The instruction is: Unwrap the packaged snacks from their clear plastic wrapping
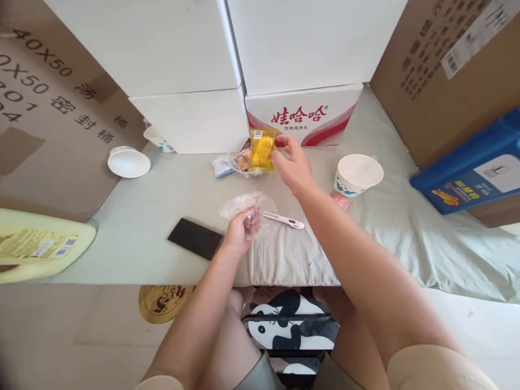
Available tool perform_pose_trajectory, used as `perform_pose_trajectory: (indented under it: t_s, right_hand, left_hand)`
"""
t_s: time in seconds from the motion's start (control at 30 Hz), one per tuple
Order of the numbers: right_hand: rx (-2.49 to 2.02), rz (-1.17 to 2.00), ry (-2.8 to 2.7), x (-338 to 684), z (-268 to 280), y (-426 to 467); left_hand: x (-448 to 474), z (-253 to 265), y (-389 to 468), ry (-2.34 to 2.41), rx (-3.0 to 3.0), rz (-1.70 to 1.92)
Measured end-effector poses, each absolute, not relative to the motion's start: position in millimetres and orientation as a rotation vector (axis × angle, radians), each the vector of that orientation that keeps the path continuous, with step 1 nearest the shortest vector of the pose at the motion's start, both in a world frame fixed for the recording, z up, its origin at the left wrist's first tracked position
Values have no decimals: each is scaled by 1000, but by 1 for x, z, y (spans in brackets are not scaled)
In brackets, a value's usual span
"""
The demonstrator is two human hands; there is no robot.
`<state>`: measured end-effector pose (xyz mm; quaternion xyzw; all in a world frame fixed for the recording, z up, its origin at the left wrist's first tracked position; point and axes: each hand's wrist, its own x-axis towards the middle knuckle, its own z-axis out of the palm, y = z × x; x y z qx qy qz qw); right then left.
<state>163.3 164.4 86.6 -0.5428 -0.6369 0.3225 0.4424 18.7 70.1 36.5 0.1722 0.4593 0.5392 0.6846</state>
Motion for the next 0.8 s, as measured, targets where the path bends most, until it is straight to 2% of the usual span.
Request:
perform_pose_trajectory:
  t_s: [0.13, 0.23, 0.5, 0.8]
  right_hand:
    - [-1431, 813, -1465, 160, 82, 152]
    - [-1567, 772, -1576, 160, 65, 146]
    - [-1769, 161, -2217, 145, 70, 210]
    - [-1981, 314, -2497, 119, 85, 253]
  left_hand:
    - [14, 36, 62, 1006, 389, 1224]
    - [15, 32, 57, 993, 407, 1228]
    - [22, 29, 57, 896, 527, 1215]
    - [20, 32, 66, 760, 580, 1185]
